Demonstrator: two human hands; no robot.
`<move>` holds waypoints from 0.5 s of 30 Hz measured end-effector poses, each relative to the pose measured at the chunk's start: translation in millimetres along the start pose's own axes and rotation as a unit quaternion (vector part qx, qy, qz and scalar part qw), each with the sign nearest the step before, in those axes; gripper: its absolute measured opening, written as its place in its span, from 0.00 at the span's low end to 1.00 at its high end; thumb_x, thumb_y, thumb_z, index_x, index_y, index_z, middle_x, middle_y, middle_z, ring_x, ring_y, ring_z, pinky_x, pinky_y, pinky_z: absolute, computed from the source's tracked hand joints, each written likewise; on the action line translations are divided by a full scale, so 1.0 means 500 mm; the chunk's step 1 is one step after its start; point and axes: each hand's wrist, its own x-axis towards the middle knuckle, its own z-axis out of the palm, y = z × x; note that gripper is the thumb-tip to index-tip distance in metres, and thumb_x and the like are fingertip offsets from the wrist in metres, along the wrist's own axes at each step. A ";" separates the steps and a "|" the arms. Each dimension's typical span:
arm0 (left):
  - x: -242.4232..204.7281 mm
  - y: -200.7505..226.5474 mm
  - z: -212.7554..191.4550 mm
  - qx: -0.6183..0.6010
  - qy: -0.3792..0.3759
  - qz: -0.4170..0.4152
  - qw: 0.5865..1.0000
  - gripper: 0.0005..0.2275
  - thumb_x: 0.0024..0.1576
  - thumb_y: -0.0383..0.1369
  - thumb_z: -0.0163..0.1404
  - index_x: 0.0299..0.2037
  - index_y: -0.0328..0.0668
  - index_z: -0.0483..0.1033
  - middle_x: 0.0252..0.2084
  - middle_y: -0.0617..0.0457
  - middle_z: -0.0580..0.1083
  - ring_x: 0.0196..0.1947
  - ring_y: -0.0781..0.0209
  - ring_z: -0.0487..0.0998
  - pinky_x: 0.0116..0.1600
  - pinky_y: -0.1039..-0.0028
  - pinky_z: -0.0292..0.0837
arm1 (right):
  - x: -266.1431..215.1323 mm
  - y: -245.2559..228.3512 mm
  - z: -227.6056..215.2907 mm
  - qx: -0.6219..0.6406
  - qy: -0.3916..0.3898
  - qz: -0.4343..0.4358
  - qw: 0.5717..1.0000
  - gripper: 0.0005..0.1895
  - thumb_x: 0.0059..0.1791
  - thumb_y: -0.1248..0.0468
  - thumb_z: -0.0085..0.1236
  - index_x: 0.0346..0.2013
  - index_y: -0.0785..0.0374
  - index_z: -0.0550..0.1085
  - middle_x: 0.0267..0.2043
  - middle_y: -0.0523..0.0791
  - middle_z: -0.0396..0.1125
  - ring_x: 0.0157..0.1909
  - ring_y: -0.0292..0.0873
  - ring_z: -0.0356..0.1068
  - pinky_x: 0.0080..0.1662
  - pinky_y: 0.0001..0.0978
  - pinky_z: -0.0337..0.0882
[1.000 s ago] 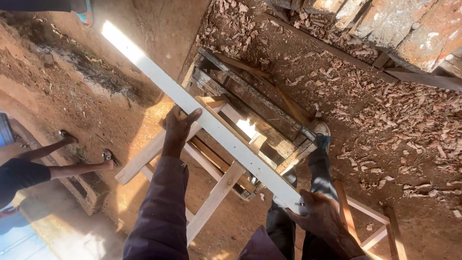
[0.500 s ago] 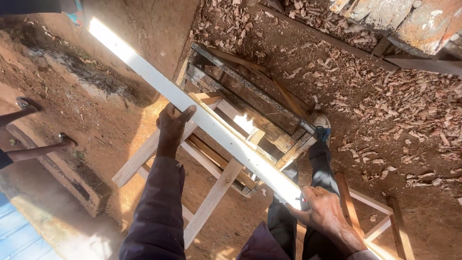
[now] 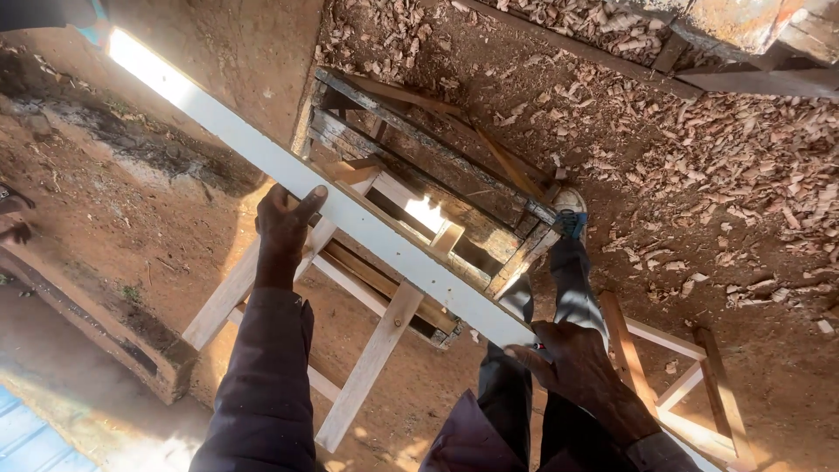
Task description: Measuring and marking a wooden frame using a white template strip and a pencil
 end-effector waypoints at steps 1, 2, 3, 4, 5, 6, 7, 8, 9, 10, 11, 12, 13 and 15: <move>-0.001 0.001 0.000 -0.016 -0.002 -0.005 1.000 0.21 0.47 0.54 0.59 0.30 0.45 0.70 0.23 0.54 0.77 0.24 0.65 0.76 0.41 0.66 0.66 | 0.000 -0.006 -0.004 -0.001 -0.007 0.005 1.000 0.29 0.48 0.33 0.53 0.29 0.56 0.71 0.18 0.44 0.67 0.23 0.48 0.71 0.24 0.45 0.60; -0.002 0.003 -0.001 -0.032 -0.004 -0.010 0.999 0.19 0.47 0.51 0.60 0.32 0.45 0.71 0.26 0.53 0.78 0.27 0.64 0.77 0.42 0.65 0.67 | 0.000 -0.013 -0.008 -0.003 -0.013 0.011 1.000 0.27 0.51 0.35 0.49 0.28 0.56 0.70 0.18 0.44 0.65 0.23 0.49 0.70 0.24 0.46 0.59; -0.001 0.000 -0.002 -0.030 -0.004 -0.009 0.999 0.19 0.47 0.51 0.60 0.32 0.45 0.71 0.26 0.53 0.78 0.27 0.64 0.77 0.42 0.65 0.67 | 0.003 -0.020 -0.010 -0.001 -0.013 0.012 1.000 0.27 0.51 0.35 0.49 0.28 0.56 0.70 0.18 0.44 0.65 0.23 0.49 0.70 0.24 0.46 0.59; 0.000 -0.002 -0.004 -0.065 -0.008 0.006 0.998 0.18 0.49 0.48 0.61 0.28 0.46 0.68 0.24 0.56 0.73 0.28 0.63 0.78 0.39 0.66 0.67 | 0.005 -0.027 -0.011 0.007 -0.004 0.010 1.000 0.26 0.51 0.37 0.51 0.27 0.56 0.70 0.16 0.45 0.64 0.21 0.50 0.68 0.24 0.46 0.58; -0.004 -0.008 0.000 -0.101 -0.014 0.018 0.995 0.19 0.51 0.45 0.63 0.25 0.48 0.64 0.23 0.59 0.67 0.29 0.62 0.78 0.36 0.67 0.67 | 0.000 -0.033 -0.015 0.013 0.003 0.009 1.000 0.26 0.51 0.39 0.53 0.25 0.57 0.69 0.15 0.45 0.63 0.20 0.50 0.67 0.24 0.46 0.57; -0.005 -0.007 0.000 -0.100 -0.017 0.017 0.995 0.19 0.51 0.45 0.63 0.25 0.48 0.64 0.23 0.59 0.67 0.29 0.62 0.78 0.36 0.67 0.67 | -0.001 -0.034 -0.013 0.013 0.002 0.012 1.000 0.26 0.51 0.39 0.53 0.25 0.57 0.69 0.15 0.45 0.63 0.20 0.50 0.67 0.24 0.46 0.57; -0.005 -0.006 -0.002 -0.100 -0.019 0.035 0.994 0.16 0.51 0.45 0.61 0.29 0.45 0.69 0.26 0.58 0.70 0.31 0.63 0.75 0.39 0.66 0.68 | 0.002 -0.035 -0.013 0.000 0.000 0.009 1.000 0.29 0.52 0.37 0.50 0.21 0.55 0.63 0.14 0.42 0.56 0.17 0.46 0.60 0.23 0.43 0.54; -0.006 -0.004 -0.004 -0.099 -0.021 0.052 0.993 0.16 0.50 0.46 0.60 0.33 0.42 0.74 0.29 0.57 0.72 0.32 0.64 0.71 0.41 0.66 0.68 | 0.005 -0.036 -0.013 -0.014 -0.001 0.005 1.000 0.32 0.52 0.36 0.48 0.16 0.54 0.57 0.13 0.40 0.49 0.14 0.41 0.53 0.22 0.40 0.51; -0.002 -0.013 0.000 -0.099 -0.020 0.052 0.994 0.16 0.50 0.46 0.60 0.33 0.42 0.74 0.29 0.57 0.72 0.32 0.64 0.71 0.41 0.66 0.68 | 0.000 -0.026 -0.005 -0.014 -0.002 0.005 1.000 0.32 0.52 0.36 0.48 0.16 0.54 0.57 0.13 0.40 0.49 0.14 0.41 0.53 0.22 0.40 0.51; 0.002 -0.022 0.004 -0.121 -0.021 0.054 0.991 0.16 0.50 0.45 0.61 0.32 0.41 0.73 0.29 0.57 0.71 0.30 0.64 0.71 0.38 0.68 0.74 | -0.006 -0.018 0.003 -0.011 -0.011 0.021 1.000 0.28 0.51 0.36 0.51 0.22 0.53 0.63 0.16 0.40 0.53 0.17 0.45 0.57 0.23 0.42 0.53; 0.009 -0.029 0.008 -0.143 -0.023 0.058 0.988 0.16 0.51 0.44 0.62 0.32 0.40 0.72 0.28 0.56 0.70 0.28 0.65 0.72 0.35 0.70 0.80 | -0.010 -0.010 0.013 -0.008 -0.019 0.038 0.999 0.25 0.50 0.36 0.54 0.27 0.53 0.69 0.20 0.41 0.57 0.20 0.49 0.61 0.24 0.44 0.55; 0.006 -0.023 0.003 -0.142 -0.023 0.058 0.988 0.16 0.51 0.44 0.62 0.32 0.40 0.72 0.28 0.56 0.70 0.28 0.65 0.72 0.35 0.70 0.80 | -0.007 -0.007 0.017 -0.007 -0.019 0.039 0.999 0.25 0.50 0.36 0.54 0.27 0.53 0.69 0.20 0.41 0.57 0.20 0.49 0.61 0.24 0.44 0.55; 0.001 -0.017 0.001 -0.116 -0.022 0.069 0.991 0.17 0.51 0.46 0.61 0.30 0.42 0.71 0.27 0.56 0.70 0.28 0.64 0.69 0.36 0.67 0.74 | -0.006 -0.004 0.021 -0.023 0.015 0.004 1.000 0.27 0.50 0.37 0.54 0.23 0.55 0.67 0.15 0.42 0.53 0.16 0.49 0.57 0.22 0.44 0.51; 0.002 -0.015 0.001 -0.089 -0.020 0.079 0.993 0.17 0.52 0.47 0.60 0.29 0.43 0.70 0.27 0.57 0.70 0.28 0.64 0.67 0.37 0.64 0.67 | 0.002 -0.009 0.014 -0.037 0.048 -0.031 0.998 0.29 0.51 0.39 0.54 0.18 0.57 0.65 0.10 0.43 0.49 0.12 0.49 0.53 0.20 0.44 0.48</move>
